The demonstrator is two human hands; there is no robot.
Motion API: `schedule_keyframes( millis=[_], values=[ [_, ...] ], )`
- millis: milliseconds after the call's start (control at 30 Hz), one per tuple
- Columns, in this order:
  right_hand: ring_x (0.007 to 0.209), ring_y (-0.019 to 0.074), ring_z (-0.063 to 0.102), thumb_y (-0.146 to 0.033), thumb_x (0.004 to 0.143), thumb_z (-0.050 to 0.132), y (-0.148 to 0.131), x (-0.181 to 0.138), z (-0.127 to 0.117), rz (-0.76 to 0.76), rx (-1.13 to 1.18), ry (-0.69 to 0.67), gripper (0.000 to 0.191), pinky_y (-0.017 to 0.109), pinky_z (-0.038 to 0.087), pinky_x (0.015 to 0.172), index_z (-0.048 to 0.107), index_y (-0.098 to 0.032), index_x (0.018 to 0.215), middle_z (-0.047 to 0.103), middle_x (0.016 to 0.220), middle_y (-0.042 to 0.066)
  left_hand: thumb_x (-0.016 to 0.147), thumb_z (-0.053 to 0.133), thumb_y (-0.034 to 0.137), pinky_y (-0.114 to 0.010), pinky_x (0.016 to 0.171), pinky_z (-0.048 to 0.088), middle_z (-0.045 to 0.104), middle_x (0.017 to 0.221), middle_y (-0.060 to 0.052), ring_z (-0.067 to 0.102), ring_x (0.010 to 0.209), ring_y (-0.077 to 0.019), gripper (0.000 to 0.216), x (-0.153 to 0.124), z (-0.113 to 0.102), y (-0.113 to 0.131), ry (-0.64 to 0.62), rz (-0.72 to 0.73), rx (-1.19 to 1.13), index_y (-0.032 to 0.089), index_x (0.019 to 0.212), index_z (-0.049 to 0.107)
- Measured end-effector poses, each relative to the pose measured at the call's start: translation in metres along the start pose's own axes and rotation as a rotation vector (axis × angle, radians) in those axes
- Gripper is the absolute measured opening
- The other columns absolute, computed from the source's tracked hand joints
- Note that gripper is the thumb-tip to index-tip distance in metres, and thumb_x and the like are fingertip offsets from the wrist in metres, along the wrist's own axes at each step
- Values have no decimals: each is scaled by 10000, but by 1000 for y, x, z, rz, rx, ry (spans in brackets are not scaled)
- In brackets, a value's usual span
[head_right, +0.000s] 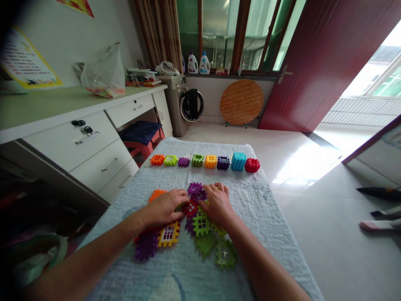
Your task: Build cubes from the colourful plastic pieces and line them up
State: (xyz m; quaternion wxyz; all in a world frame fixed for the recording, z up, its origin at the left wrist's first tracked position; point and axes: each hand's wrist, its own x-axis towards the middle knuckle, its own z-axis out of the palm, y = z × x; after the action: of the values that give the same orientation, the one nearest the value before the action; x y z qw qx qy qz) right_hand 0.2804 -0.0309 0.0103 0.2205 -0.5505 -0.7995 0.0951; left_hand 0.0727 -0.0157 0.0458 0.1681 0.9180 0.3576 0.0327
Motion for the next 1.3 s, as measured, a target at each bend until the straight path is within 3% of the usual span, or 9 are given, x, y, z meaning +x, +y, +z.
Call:
schedule_keyframes(
  millis=[167,433,667,867,967,1133,1300],
  values=[
    [993,274,467,-315,707,690,1,4,3,42,67,3,487,421,346,847,545,-234,1164,602,1028,79,731,623,211,-314,860,431,598,991,-49,535,967,-222,221,-1,10,-4,53,-19,-39,215,951,631],
    [800,157,536,-153,782,514,0,4,11,65,315,67,317,289,430,702,544,-245,1084,526,970,27,783,607,243,-321,850,423,608,1018,-41,538,944,-219,227,-4,10,-1,84,29,-38,238,1007,646],
    [838,167,539,-146,845,470,-14,0,-1,-117,204,41,328,297,432,761,538,-256,1146,529,977,44,834,540,281,-330,828,434,612,992,-43,544,923,-219,218,-6,9,6,63,23,42,253,1021,648],
    [855,165,538,-148,865,459,-28,-7,-7,-252,288,-31,308,287,439,782,551,-246,1142,561,949,50,873,489,298,-326,821,437,611,1055,-51,537,941,-213,197,-7,12,5,97,47,70,231,978,643],
    [800,164,541,-108,800,484,-21,-9,-3,-176,341,57,311,299,442,754,581,-235,1067,569,867,34,882,479,310,-327,812,436,613,1014,-54,539,920,-213,200,-7,12,5,95,52,91,228,967,641],
    [664,131,530,-215,762,533,3,-7,5,132,619,259,249,268,466,646,552,-208,1009,529,747,-6,848,528,291,-329,803,441,604,975,-58,542,911,-220,181,-8,11,5,62,33,98,228,973,643],
    [627,136,576,-308,760,560,19,-6,8,303,854,226,235,265,481,583,522,-199,964,592,744,-2,833,562,319,-337,859,429,616,1002,-48,549,953,-219,235,-11,8,4,77,41,35,257,1046,635]
  ],
)
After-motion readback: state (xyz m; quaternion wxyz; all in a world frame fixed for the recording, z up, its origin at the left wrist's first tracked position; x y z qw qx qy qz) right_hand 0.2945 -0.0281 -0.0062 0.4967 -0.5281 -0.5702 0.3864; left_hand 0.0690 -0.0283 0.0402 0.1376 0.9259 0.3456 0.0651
